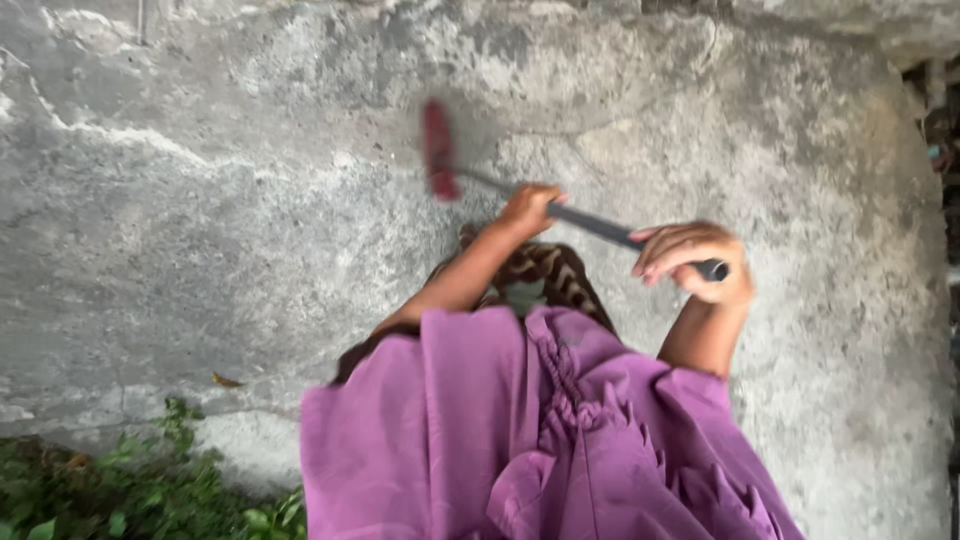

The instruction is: The person sweeps the concrete outdoor ground using a broom by hand, moving debris and leaves along the edge of a fence and near plants.

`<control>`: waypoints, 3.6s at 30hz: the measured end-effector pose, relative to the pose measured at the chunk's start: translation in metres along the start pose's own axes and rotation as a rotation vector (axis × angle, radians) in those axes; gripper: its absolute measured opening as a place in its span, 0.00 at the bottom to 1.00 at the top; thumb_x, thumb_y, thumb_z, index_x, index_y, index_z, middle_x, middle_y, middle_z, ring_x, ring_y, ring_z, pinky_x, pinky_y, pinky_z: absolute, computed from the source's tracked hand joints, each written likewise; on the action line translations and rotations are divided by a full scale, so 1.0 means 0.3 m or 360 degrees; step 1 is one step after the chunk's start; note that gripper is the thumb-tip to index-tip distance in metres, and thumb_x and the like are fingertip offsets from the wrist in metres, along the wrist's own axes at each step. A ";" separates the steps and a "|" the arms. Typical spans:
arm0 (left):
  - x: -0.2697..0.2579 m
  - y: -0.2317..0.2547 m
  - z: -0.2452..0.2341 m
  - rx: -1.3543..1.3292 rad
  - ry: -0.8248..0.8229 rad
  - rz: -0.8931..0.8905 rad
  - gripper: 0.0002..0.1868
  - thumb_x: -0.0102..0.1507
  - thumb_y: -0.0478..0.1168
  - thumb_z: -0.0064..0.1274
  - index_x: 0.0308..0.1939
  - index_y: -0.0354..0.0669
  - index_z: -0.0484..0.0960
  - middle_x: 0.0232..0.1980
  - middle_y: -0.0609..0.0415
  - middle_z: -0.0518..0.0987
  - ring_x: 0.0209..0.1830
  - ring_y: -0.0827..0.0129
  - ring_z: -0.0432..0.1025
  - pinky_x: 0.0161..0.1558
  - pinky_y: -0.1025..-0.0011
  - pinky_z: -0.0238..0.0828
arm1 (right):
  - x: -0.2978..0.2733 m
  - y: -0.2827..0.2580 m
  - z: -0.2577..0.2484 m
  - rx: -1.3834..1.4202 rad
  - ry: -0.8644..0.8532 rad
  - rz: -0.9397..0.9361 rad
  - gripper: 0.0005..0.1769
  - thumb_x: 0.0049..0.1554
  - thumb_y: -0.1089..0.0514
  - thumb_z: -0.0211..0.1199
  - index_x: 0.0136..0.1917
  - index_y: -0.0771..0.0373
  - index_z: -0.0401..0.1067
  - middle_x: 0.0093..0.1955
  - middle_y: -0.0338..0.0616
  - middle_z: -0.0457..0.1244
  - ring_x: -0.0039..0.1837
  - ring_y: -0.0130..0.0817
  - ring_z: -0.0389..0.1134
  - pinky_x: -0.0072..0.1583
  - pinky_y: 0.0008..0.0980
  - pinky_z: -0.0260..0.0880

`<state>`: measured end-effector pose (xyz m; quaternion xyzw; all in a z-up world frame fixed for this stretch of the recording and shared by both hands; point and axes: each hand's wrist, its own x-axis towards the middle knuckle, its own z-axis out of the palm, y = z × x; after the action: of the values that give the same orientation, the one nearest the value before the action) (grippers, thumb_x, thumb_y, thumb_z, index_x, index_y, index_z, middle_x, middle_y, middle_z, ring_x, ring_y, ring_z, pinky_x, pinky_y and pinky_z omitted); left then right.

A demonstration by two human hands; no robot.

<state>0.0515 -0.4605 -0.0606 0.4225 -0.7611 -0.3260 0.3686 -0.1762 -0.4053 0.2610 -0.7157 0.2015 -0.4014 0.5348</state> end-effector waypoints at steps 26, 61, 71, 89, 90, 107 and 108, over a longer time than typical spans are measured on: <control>0.855 0.372 0.276 -0.0599 -0.0104 0.0500 0.02 0.63 0.31 0.57 0.34 0.37 0.82 0.30 0.45 0.79 0.29 0.53 0.75 0.34 0.60 0.73 | 0.149 -0.100 -0.424 -0.0651 -0.0226 -0.0011 0.09 0.57 0.64 0.64 0.51 0.69 0.77 0.32 0.44 0.67 0.34 0.36 0.68 0.44 0.39 0.73; 1.617 -0.257 0.087 -0.0449 -0.1504 0.0208 0.14 0.49 0.23 0.55 0.37 0.39 0.82 0.40 0.44 0.82 0.40 0.51 0.79 0.36 0.54 0.71 | 0.647 0.327 -0.669 -0.0779 0.1394 0.0045 0.08 0.59 0.67 0.54 0.46 0.69 0.75 0.41 0.58 0.69 0.42 0.44 0.75 0.56 0.47 0.81; 1.554 -0.531 -0.358 -0.0047 -0.0960 -0.0124 0.08 0.54 0.30 0.62 0.37 0.42 0.85 0.41 0.43 0.84 0.45 0.48 0.79 0.47 0.56 0.74 | 1.006 0.480 -0.714 -0.0446 0.1093 0.0050 0.09 0.60 0.67 0.55 0.47 0.74 0.76 0.37 0.54 0.67 0.41 0.45 0.74 0.57 0.49 0.79; 1.405 -0.779 -0.745 0.0133 0.0363 -0.0021 0.15 0.46 0.33 0.64 0.37 0.43 0.83 0.37 0.46 0.84 0.38 0.49 0.79 0.42 0.56 0.76 | 1.411 0.639 -0.876 -0.0155 0.0070 -0.0352 0.10 0.62 0.66 0.56 0.52 0.71 0.76 0.46 0.55 0.72 0.42 0.36 0.77 0.54 0.47 0.79; 1.430 -0.744 -0.749 0.0082 0.0311 0.0025 0.14 0.46 0.33 0.63 0.36 0.43 0.82 0.36 0.46 0.83 0.38 0.48 0.79 0.41 0.54 0.75 | 1.468 0.584 -0.928 -0.0146 -0.0227 -0.0555 0.13 0.60 0.66 0.51 0.53 0.70 0.76 0.46 0.52 0.72 0.43 0.34 0.77 0.60 0.55 0.80; 1.474 -1.284 -1.188 0.0444 0.0501 -0.0756 0.08 0.58 0.37 0.65 0.33 0.42 0.80 0.35 0.44 0.82 0.38 0.47 0.78 0.42 0.54 0.74 | 2.151 1.227 -0.861 0.0286 -0.0586 -0.0132 0.15 0.56 0.71 0.55 0.52 0.63 0.78 0.47 0.47 0.71 0.50 0.42 0.75 0.72 0.57 0.70; 1.509 -1.292 -1.209 0.0443 0.0558 -0.0754 0.08 0.58 0.37 0.65 0.33 0.42 0.79 0.35 0.45 0.82 0.37 0.48 0.78 0.41 0.55 0.75 | 2.215 1.244 -0.877 0.0303 -0.0579 -0.0128 0.15 0.56 0.72 0.55 0.53 0.65 0.78 0.48 0.49 0.72 0.50 0.42 0.76 0.70 0.57 0.70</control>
<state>0.3431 -1.0944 -0.0575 0.6840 -0.6037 -0.2179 0.3467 0.0650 -1.1705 0.1813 -0.7301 0.0340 -0.3039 0.6111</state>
